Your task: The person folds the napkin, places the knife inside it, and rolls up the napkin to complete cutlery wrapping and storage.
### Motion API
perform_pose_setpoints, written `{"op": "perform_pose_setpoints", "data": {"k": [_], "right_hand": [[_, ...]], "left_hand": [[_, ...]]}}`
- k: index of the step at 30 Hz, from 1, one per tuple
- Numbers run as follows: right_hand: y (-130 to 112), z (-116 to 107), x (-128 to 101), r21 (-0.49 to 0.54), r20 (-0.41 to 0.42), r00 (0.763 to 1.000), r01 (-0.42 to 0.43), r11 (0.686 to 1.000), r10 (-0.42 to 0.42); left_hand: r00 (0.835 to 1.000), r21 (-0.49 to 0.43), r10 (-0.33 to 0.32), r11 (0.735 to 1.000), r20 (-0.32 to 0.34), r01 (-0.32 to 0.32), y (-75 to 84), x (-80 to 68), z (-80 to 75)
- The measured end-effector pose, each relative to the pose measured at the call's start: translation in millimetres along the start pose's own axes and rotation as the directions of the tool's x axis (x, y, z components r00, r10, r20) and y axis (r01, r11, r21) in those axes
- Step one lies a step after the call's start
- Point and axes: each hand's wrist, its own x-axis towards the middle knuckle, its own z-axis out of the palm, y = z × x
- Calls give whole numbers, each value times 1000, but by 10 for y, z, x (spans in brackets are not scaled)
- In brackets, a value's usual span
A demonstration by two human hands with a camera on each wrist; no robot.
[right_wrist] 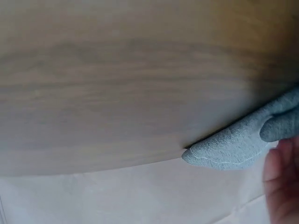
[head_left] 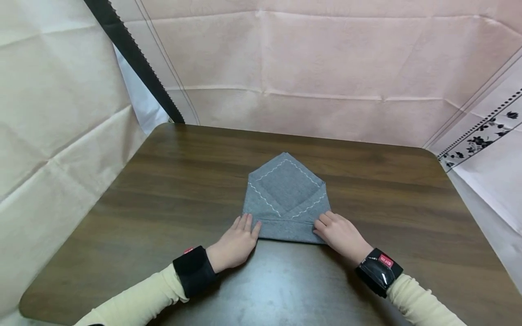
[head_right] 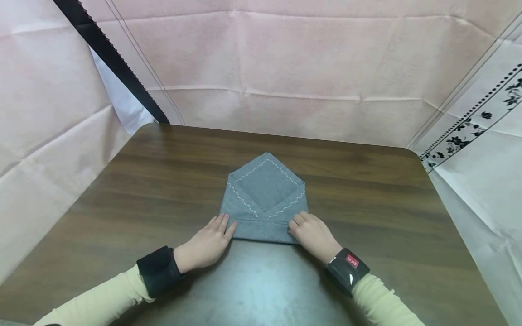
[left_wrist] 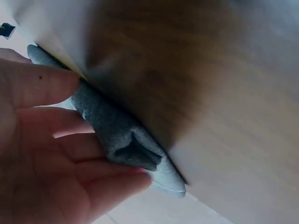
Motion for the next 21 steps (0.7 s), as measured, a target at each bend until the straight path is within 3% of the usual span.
{"op": "perform_pose_setpoints", "data": {"k": [2, 4, 7, 9, 13, 21], "right_hand": [[-5, -17, -21, -10, -20, 998, 53, 999, -53], [-14, -43, -42, -4, -33, 995, 96, 995, -97], [-29, -83, -78, 27, -21, 994, 111, 993, -111], [-39, -104, -111, 36, -8, 993, 115, 993, -114], [-82, -110, -146, 10, -3, 995, 105, 994, -105], [-133, -75, -121, -13, -20, 999, 33, 999, -33]], "left_hand": [[993, 122, 22, 993, -113, -8, -6, 23, 19], [973, 245, 44, 969, -226, 14, -11, 58, 32], [939, 321, 68, 946, -336, 47, -17, 121, 39], [934, 311, 76, 950, -348, 39, -22, 160, 23], [942, 261, 109, 965, -319, -23, -49, 192, 21], [938, 148, 166, 981, -305, -126, -121, 222, 63]]}}
